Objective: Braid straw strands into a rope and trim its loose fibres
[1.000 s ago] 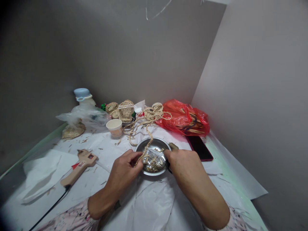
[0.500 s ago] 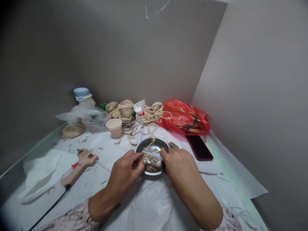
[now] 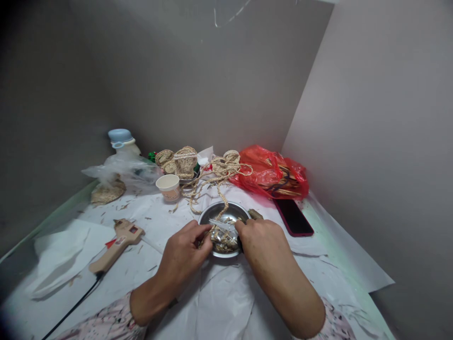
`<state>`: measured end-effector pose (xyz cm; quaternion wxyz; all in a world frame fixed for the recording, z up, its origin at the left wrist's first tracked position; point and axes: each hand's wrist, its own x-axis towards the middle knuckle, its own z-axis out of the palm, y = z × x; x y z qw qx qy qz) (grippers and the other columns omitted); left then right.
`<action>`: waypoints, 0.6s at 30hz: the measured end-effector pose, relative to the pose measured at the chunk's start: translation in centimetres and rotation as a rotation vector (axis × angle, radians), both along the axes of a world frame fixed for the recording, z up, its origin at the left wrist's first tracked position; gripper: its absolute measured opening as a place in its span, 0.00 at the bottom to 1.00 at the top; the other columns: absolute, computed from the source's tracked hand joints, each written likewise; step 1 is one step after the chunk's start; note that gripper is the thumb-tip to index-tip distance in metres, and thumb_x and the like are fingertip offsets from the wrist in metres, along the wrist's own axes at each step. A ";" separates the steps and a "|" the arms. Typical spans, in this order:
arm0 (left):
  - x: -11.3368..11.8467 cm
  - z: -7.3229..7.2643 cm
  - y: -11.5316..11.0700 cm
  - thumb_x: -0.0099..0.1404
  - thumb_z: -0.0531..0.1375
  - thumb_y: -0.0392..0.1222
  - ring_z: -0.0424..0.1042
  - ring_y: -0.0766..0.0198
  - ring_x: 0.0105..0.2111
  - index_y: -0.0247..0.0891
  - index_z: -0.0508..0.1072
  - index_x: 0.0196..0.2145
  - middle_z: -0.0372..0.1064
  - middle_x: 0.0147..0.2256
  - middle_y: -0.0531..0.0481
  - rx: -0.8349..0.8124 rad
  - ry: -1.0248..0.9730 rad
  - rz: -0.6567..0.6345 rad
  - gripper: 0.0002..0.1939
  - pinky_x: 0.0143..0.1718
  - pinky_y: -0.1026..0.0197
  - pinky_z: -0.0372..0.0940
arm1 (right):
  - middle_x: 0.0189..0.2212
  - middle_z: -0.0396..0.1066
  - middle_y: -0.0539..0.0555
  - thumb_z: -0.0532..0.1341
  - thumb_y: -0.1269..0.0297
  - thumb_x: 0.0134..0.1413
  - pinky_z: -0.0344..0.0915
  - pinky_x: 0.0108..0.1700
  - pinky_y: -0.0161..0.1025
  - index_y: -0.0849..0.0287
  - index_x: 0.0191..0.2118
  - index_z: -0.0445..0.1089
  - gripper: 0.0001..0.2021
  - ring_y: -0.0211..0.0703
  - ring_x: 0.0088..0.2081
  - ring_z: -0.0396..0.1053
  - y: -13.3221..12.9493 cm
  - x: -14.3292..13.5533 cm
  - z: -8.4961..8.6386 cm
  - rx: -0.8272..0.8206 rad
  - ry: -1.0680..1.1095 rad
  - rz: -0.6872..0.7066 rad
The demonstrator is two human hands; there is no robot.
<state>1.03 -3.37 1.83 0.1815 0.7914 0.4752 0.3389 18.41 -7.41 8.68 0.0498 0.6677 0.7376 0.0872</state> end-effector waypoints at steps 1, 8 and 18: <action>0.0 0.0 0.0 0.61 0.55 0.34 0.66 0.66 0.28 0.39 0.77 0.38 0.67 0.29 0.51 -0.001 0.001 0.000 0.12 0.29 0.65 0.58 | 0.30 0.76 0.53 0.57 0.73 0.55 0.44 0.24 0.38 0.54 0.36 0.73 0.09 0.44 0.29 0.73 0.0 0.1 0.0 -0.009 0.007 -0.002; 0.0 0.3 0.1 0.62 0.55 0.35 0.65 0.67 0.27 0.39 0.77 0.36 0.65 0.28 0.52 0.014 -0.014 -0.008 0.11 0.28 0.66 0.57 | 0.32 0.76 0.51 0.60 0.66 0.52 0.54 0.28 0.35 0.52 0.41 0.71 0.09 0.43 0.32 0.73 0.1 1.2 0.1 0.206 0.349 -0.044; 0.0 -0.6 -0.1 0.62 0.55 0.33 0.66 0.67 0.27 0.39 0.77 0.42 0.65 0.29 0.50 0.139 -0.081 -0.152 0.14 0.27 0.66 0.59 | 0.29 0.71 0.48 0.67 0.58 0.41 0.62 0.32 0.34 0.60 0.46 0.65 0.24 0.38 0.29 0.68 3.5 1.0 -2.6 0.001 1.669 -0.164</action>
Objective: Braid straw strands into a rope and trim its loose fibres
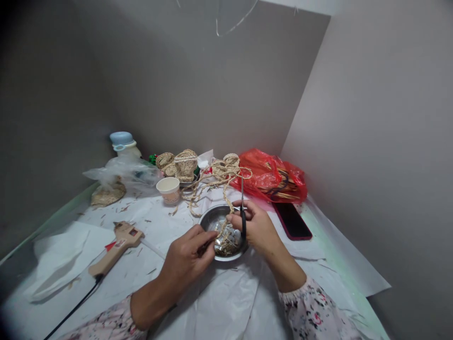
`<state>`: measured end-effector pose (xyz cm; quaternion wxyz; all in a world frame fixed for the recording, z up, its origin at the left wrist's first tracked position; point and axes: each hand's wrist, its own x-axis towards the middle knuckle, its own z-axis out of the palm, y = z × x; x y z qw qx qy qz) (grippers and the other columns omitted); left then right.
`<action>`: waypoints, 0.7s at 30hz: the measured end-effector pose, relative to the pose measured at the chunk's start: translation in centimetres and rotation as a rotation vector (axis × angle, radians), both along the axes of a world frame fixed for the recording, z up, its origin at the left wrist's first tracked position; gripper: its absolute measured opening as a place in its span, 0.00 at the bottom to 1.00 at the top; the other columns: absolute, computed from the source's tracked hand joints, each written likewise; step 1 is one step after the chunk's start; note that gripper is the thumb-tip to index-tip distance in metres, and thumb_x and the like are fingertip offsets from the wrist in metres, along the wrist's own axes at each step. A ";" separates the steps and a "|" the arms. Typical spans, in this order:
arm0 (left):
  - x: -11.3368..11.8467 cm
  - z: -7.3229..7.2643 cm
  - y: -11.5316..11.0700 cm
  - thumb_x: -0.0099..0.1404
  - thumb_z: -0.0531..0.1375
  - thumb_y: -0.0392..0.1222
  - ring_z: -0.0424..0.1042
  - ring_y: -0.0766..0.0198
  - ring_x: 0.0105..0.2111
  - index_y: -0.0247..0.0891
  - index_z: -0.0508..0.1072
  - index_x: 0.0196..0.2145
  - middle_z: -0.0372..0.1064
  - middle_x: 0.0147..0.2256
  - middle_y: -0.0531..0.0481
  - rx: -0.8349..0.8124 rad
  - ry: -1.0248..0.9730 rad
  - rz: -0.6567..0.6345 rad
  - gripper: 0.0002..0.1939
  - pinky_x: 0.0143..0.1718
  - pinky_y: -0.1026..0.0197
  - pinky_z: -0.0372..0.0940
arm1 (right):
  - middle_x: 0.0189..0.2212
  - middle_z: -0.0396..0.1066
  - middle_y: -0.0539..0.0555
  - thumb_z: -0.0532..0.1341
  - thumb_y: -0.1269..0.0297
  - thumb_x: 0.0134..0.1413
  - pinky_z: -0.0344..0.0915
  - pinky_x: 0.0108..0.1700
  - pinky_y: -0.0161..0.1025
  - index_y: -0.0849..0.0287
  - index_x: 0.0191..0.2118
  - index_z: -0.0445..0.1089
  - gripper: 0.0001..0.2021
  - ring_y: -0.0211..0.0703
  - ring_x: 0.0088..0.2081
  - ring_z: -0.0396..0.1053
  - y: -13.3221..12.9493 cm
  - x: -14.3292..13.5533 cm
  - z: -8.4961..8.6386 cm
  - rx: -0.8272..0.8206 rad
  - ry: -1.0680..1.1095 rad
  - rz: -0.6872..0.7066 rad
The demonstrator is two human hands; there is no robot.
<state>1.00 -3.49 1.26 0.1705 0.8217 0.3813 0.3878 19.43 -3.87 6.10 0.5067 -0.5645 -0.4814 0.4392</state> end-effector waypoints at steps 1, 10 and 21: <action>0.0 0.1 -0.1 0.62 0.55 0.33 0.66 0.67 0.27 0.39 0.76 0.42 0.65 0.29 0.50 -0.010 -0.011 -0.011 0.14 0.28 0.66 0.60 | 0.28 0.70 0.47 0.67 0.58 0.42 0.60 0.30 0.33 0.60 0.45 0.65 0.23 0.37 0.28 0.67 0.1 0.0 -0.3 0.003 0.027 0.004; 0.0 1.4 0.0 0.61 0.60 0.40 0.69 0.65 0.30 0.37 0.76 0.36 0.69 0.30 0.50 -0.180 -0.120 0.046 0.07 0.32 0.64 0.63 | 0.26 0.68 0.46 0.66 0.55 0.44 0.60 0.28 0.33 0.58 0.44 0.61 0.23 0.36 0.25 0.66 -0.4 -2.9 -1.3 0.043 0.160 -0.080; -0.4 1.1 0.9 0.60 0.58 0.36 0.71 0.64 0.31 0.38 0.79 0.33 0.70 0.30 0.49 -0.240 -0.205 0.115 0.08 0.33 0.64 0.63 | 0.30 0.74 0.51 0.62 0.59 0.48 0.58 0.32 0.36 0.52 0.41 0.70 0.12 0.42 0.30 0.68 -1.9 0.5 0.6 0.068 -0.952 0.145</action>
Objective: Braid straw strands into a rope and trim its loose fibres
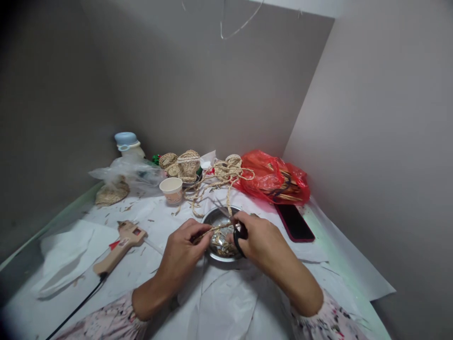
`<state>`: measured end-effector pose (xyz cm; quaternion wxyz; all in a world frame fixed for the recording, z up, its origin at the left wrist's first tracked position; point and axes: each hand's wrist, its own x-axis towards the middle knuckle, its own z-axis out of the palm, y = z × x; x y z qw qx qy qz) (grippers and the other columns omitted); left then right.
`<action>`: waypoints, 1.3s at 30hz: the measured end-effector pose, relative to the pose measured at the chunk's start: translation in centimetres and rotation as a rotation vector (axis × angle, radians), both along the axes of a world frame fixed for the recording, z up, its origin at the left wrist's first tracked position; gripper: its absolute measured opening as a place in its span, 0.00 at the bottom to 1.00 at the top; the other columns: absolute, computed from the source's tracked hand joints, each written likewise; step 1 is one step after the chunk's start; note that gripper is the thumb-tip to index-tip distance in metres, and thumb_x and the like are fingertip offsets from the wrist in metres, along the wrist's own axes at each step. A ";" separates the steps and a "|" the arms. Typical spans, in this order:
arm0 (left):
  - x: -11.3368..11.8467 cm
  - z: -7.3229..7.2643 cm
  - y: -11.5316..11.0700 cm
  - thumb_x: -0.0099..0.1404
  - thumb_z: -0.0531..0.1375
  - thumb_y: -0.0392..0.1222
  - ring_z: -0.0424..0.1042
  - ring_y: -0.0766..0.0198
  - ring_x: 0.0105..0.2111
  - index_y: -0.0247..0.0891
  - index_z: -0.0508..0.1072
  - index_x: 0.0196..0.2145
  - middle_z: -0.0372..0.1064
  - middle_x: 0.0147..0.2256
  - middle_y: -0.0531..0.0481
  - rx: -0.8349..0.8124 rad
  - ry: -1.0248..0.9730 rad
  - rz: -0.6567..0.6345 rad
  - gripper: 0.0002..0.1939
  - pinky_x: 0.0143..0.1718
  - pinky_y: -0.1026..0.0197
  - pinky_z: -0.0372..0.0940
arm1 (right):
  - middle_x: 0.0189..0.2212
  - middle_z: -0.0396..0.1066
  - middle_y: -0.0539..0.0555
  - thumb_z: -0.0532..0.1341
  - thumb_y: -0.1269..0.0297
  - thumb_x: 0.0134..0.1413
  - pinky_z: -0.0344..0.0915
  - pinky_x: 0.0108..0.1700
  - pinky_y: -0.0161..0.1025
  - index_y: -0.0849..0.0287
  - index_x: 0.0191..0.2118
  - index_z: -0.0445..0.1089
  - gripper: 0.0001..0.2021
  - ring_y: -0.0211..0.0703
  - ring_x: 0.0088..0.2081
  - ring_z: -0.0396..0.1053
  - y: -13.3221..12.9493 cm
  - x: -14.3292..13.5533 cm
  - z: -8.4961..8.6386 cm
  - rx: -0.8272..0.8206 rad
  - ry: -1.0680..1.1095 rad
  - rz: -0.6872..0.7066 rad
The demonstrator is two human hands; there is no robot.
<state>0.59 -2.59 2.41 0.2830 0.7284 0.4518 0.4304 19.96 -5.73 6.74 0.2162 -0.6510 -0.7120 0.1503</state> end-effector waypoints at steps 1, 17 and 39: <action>0.0 -0.1 0.0 0.60 0.58 0.36 0.71 0.64 0.31 0.38 0.79 0.33 0.71 0.30 0.49 0.000 0.000 0.001 0.08 0.33 0.64 0.64 | 0.30 0.74 0.51 0.63 0.59 0.48 0.56 0.31 0.35 0.51 0.40 0.71 0.11 0.42 0.30 0.69 -0.4 0.2 0.3 -0.025 -0.082 0.026; 0.0 -0.6 -0.1 0.59 0.59 0.36 0.70 0.66 0.29 0.37 0.75 0.29 0.71 0.29 0.51 0.053 0.084 0.049 0.04 0.31 0.64 0.62 | 0.29 0.77 0.51 0.62 0.64 0.48 0.48 0.26 0.36 0.51 0.35 0.72 0.06 0.44 0.30 0.72 -2.2 -0.5 1.5 -0.153 -0.429 0.033; 0.0 -1.4 -0.2 0.60 0.58 0.32 0.68 0.67 0.27 0.37 0.73 0.29 0.69 0.28 0.51 0.303 0.229 0.005 0.05 0.28 0.65 0.59 | 0.27 0.77 0.54 0.63 0.52 0.49 0.50 0.26 0.37 0.51 0.34 0.74 0.10 0.51 0.30 0.75 -2.3 -2.0 1.6 -0.125 -0.479 0.006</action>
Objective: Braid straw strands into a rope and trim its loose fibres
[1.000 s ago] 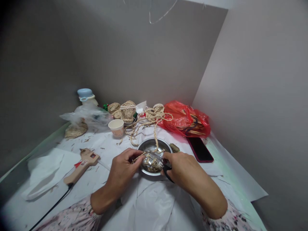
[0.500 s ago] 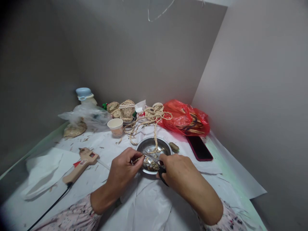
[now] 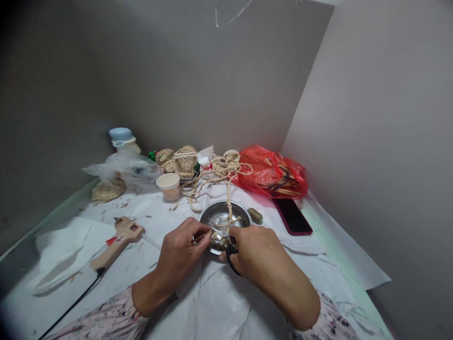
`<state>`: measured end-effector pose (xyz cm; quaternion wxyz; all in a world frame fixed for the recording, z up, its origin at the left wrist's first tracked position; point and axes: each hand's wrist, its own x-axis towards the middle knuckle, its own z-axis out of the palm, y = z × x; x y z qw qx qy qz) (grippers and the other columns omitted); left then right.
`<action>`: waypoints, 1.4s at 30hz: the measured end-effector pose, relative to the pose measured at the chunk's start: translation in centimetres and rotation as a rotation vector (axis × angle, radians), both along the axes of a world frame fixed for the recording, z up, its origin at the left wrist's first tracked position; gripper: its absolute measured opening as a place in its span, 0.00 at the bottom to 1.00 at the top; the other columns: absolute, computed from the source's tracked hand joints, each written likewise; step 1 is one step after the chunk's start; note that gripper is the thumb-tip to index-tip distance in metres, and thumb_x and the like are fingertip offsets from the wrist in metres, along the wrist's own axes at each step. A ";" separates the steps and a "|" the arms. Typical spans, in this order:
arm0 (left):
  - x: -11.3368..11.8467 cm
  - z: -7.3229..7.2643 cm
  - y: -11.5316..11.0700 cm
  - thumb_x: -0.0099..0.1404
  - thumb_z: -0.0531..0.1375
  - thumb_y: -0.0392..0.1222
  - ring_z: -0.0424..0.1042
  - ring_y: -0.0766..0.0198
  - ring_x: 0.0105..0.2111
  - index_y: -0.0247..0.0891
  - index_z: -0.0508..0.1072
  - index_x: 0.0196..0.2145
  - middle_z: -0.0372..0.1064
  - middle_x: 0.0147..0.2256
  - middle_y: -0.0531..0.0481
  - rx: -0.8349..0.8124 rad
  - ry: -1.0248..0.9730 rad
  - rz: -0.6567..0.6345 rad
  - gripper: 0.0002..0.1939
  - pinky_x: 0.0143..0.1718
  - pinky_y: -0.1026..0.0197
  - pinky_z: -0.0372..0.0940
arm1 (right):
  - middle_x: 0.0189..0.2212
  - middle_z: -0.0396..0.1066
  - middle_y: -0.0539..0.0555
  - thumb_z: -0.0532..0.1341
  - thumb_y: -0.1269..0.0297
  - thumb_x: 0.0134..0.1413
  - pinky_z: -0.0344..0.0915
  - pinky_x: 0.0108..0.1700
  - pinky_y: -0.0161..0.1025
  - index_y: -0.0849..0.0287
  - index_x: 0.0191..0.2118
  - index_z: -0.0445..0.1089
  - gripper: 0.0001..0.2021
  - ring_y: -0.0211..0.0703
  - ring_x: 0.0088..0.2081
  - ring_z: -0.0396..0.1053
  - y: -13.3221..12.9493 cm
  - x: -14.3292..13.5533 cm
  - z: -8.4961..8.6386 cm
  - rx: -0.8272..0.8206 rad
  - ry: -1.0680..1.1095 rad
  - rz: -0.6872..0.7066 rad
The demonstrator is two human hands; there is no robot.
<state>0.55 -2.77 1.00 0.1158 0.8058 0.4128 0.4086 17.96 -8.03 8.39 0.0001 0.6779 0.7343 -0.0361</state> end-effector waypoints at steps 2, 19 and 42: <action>0.0 0.0 0.1 0.60 0.58 0.32 0.68 0.67 0.27 0.37 0.73 0.29 0.69 0.28 0.52 0.003 -0.006 0.006 0.05 0.28 0.66 0.59 | 0.27 0.77 0.54 0.63 0.51 0.49 0.51 0.27 0.37 0.51 0.33 0.74 0.10 0.50 0.30 0.75 0.1 0.0 0.0 0.000 0.008 -0.003; 0.0 0.6 0.0 0.62 0.57 0.38 0.68 0.65 0.28 0.37 0.72 0.30 0.69 0.29 0.50 -0.131 -0.054 0.037 0.05 0.31 0.64 0.61 | 0.28 0.77 0.56 0.62 0.54 0.51 0.49 0.26 0.37 0.51 0.37 0.75 0.10 0.49 0.30 0.73 0.7 0.9 0.0 0.025 -0.014 -0.087; 0.2 2.2 0.4 0.54 0.62 0.48 0.56 0.70 0.19 0.34 0.73 0.29 0.62 0.20 0.56 -0.658 -0.641 0.015 0.13 0.22 0.67 0.52 | 0.32 0.72 0.51 0.61 0.64 0.52 0.50 0.30 0.37 0.54 0.42 0.69 0.10 0.42 0.34 0.69 2.8 2.0 -2.6 0.314 -0.099 0.227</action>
